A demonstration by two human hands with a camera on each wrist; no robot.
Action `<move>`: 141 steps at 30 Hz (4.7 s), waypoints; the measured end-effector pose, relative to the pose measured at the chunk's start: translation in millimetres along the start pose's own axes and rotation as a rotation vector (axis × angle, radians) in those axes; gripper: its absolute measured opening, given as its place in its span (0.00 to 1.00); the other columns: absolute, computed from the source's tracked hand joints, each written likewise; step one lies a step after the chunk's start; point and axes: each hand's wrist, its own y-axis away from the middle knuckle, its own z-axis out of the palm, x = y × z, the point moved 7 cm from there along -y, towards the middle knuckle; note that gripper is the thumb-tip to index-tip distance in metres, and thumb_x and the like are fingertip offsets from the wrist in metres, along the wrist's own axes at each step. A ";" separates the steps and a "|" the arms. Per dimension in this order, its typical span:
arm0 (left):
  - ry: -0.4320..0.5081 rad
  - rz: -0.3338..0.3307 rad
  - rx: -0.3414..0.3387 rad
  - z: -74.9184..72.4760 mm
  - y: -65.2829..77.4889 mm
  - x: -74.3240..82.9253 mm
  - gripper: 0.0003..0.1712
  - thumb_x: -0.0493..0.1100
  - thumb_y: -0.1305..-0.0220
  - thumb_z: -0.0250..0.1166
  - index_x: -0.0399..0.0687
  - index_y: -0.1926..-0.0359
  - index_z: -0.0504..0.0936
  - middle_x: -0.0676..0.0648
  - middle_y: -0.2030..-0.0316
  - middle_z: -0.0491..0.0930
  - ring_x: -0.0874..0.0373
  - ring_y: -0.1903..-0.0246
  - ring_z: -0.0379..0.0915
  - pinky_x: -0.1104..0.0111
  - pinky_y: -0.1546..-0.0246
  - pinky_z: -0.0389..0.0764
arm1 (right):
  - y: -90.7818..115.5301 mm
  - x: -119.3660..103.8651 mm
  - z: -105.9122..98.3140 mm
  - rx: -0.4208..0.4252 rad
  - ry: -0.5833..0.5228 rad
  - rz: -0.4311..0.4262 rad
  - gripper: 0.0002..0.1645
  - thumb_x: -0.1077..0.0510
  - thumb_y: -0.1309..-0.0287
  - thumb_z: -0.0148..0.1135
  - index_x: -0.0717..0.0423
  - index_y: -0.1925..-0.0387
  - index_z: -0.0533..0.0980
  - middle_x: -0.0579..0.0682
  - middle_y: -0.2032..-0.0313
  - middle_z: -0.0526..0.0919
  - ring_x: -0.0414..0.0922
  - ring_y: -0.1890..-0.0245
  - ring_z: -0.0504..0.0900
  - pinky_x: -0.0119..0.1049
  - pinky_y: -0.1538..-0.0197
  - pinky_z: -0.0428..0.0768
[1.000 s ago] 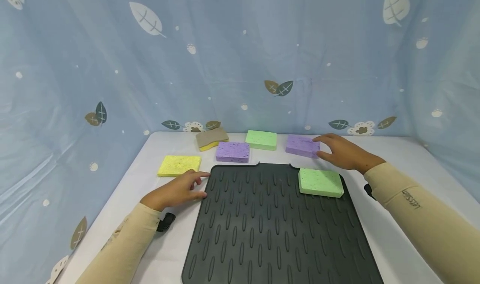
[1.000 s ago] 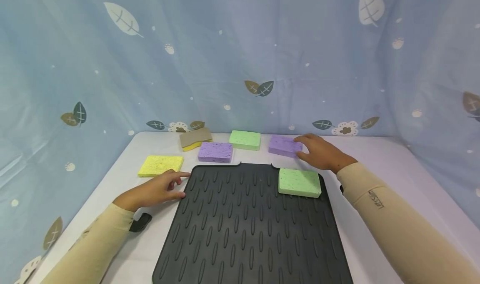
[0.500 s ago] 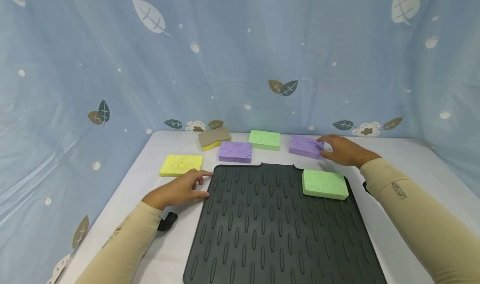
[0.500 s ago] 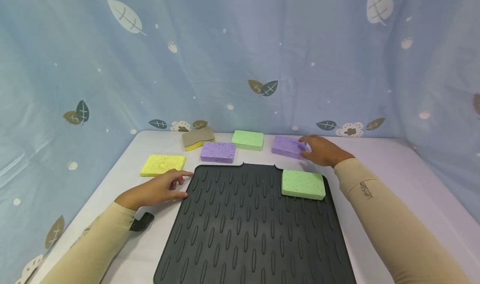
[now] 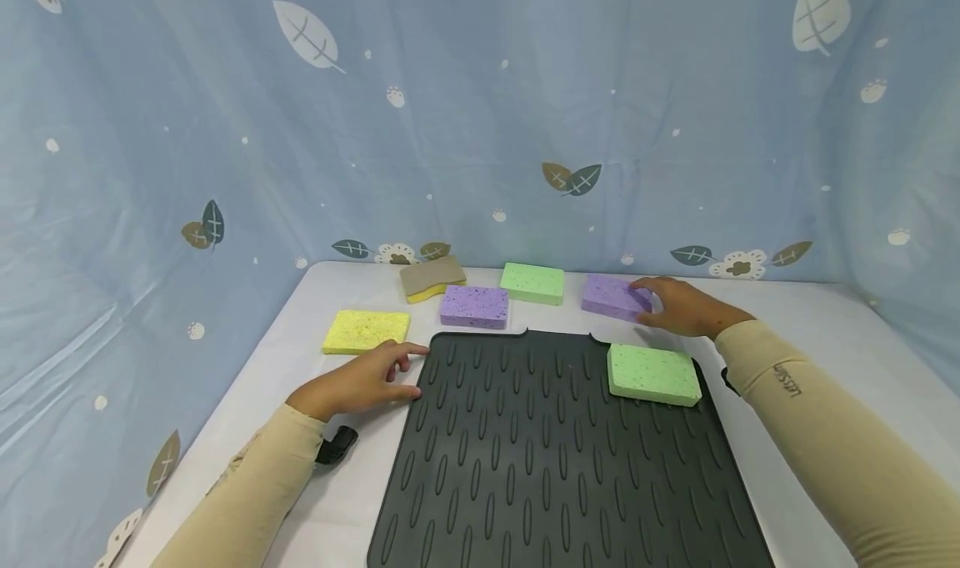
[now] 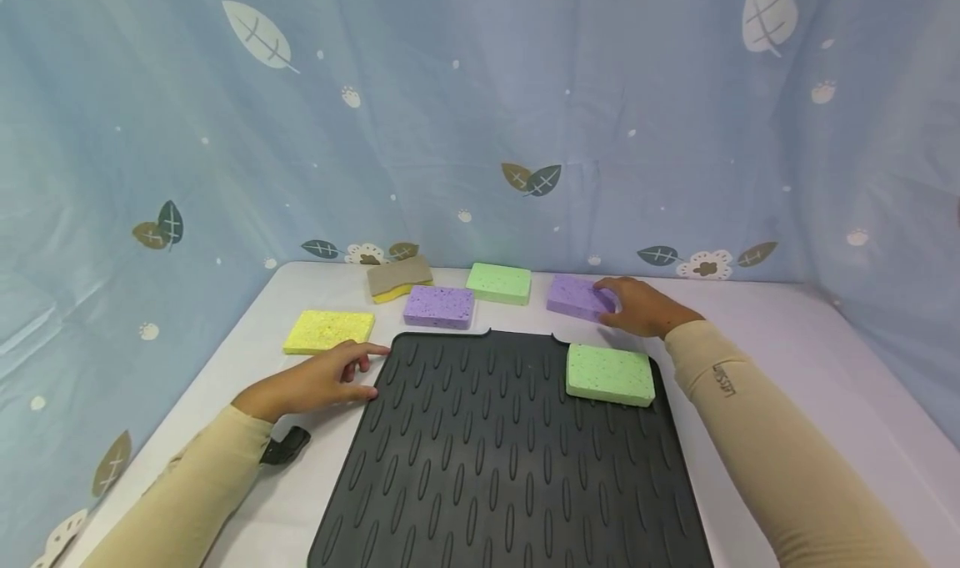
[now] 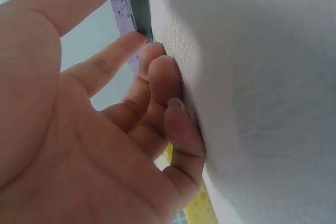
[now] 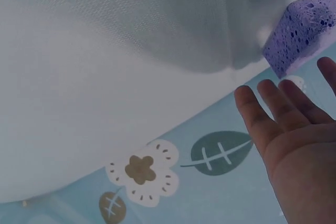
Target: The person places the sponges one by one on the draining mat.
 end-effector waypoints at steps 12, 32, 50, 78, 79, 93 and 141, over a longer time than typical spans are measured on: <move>-0.001 0.012 0.003 -2.2 -0.7 1.9 0.38 0.51 0.38 0.71 0.49 0.30 0.69 0.48 0.56 0.71 0.57 0.60 0.66 0.64 0.57 0.69 | -1.0 2.0 4.2 -0.049 0.018 0.029 0.38 0.51 0.33 0.63 0.59 0.29 0.60 0.70 0.33 0.67 0.65 0.39 0.73 0.67 0.37 0.68; 0.030 0.026 -0.009 -0.1 -0.8 1.1 0.38 0.51 0.37 0.71 0.48 0.30 0.68 0.46 0.56 0.70 0.56 0.61 0.65 0.64 0.58 0.68 | 4.3 -2.9 4.7 0.012 0.070 0.007 0.33 0.51 0.36 0.66 0.63 0.36 0.67 0.74 0.41 0.70 0.64 0.47 0.77 0.66 0.42 0.73; 0.029 0.032 0.000 1.2 -2.0 -0.7 0.38 0.51 0.38 0.71 0.50 0.30 0.69 0.47 0.58 0.70 0.57 0.62 0.64 0.64 0.59 0.68 | 16.1 3.9 -11.1 0.089 0.043 -0.026 0.28 0.50 0.37 0.67 0.65 0.44 0.72 0.69 0.50 0.78 0.61 0.51 0.78 0.60 0.49 0.77; 0.027 0.029 -0.013 -1.8 -2.4 0.7 0.38 0.50 0.38 0.71 0.49 0.30 0.68 0.46 0.58 0.70 0.56 0.61 0.65 0.64 0.58 0.68 | 100.8 -15.0 -22.1 0.287 -0.086 -0.091 0.30 0.47 0.34 0.64 0.64 0.41 0.72 0.69 0.40 0.73 0.73 0.46 0.78 0.64 0.47 0.78; 0.028 0.025 -0.015 -1.7 -2.6 0.3 0.38 0.50 0.38 0.71 0.49 0.30 0.68 0.46 0.58 0.70 0.56 0.61 0.65 0.64 0.58 0.68 | 103.5 -16.3 -21.6 0.296 -0.082 -0.097 0.30 0.47 0.34 0.65 0.64 0.42 0.72 0.69 0.40 0.73 0.73 0.46 0.78 0.64 0.47 0.78; 0.029 0.014 -0.013 -0.1 -3.5 -2.3 0.39 0.52 0.37 0.71 0.50 0.29 0.68 0.46 0.57 0.70 0.56 0.61 0.65 0.64 0.59 0.68 | 146.5 -34.1 -11.1 0.395 -0.012 -0.167 0.26 0.50 0.41 0.71 0.57 0.45 0.74 0.62 0.43 0.76 0.66 0.50 0.83 0.57 0.54 0.81; 0.055 0.009 -0.015 -1.5 -2.2 -1.1 0.39 0.50 0.38 0.71 0.48 0.29 0.68 0.45 0.57 0.69 0.55 0.61 0.64 0.63 0.58 0.68 | 191.5 -45.9 53.2 0.361 0.168 -0.270 0.32 0.53 0.57 0.81 0.42 0.48 0.77 0.41 0.46 0.76 0.36 0.55 0.79 0.31 0.61 0.81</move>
